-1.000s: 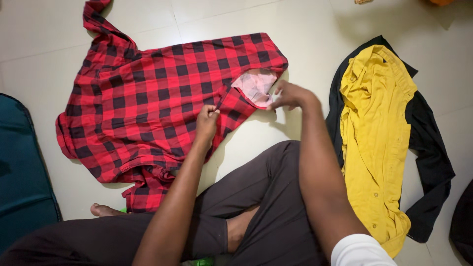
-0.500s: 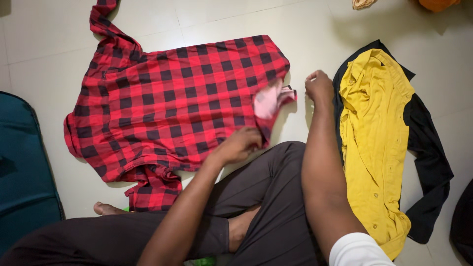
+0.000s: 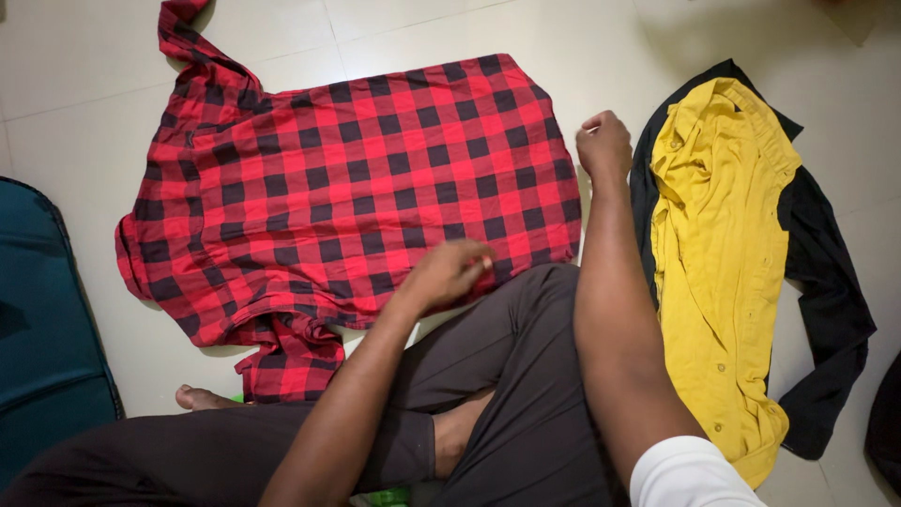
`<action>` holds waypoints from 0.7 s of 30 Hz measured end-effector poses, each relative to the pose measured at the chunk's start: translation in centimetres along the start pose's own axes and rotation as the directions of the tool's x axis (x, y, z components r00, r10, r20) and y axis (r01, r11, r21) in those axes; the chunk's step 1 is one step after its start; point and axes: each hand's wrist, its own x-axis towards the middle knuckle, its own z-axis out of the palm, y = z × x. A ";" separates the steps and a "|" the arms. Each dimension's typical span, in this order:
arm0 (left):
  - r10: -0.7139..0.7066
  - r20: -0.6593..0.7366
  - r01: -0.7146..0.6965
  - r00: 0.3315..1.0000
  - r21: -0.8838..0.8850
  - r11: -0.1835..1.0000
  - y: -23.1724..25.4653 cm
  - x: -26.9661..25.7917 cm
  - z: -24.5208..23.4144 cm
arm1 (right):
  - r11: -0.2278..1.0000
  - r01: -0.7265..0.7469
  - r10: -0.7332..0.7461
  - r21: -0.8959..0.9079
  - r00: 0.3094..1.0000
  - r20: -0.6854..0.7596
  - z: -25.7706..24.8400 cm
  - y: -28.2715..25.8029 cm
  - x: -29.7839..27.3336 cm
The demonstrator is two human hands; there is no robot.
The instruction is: The person folds a red and black checkered shirt by hand on the floor and places it into a green bag.
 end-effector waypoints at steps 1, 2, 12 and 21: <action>-0.002 0.006 0.002 1.000 0.000 1.000 -0.1 -0.3 -0.3 | 1.000 -0.006 0.006 -0.001 1.000 0.001 -0.6 -0.9 -0.6; 0.070 -0.117 -0.050 0.991 0.167 0.985 -0.3 -0.3 -0.8 | 0.994 -0.099 0.108 -0.053 0.974 0.199 -1.2 -1.8 -1.0; 0.071 -0.651 0.411 0.755 0.556 0.722 -5.9 -0.8 -6.4 | 0.927 0.374 -0.369 0.020 0.902 0.224 2.6 -6.2 -3.7; -0.156 -0.646 0.532 0.747 0.441 0.723 -7.6 -1.3 -7.5 | 0.843 0.461 -0.279 -0.277 0.815 0.507 5.1 -6.6 -3.2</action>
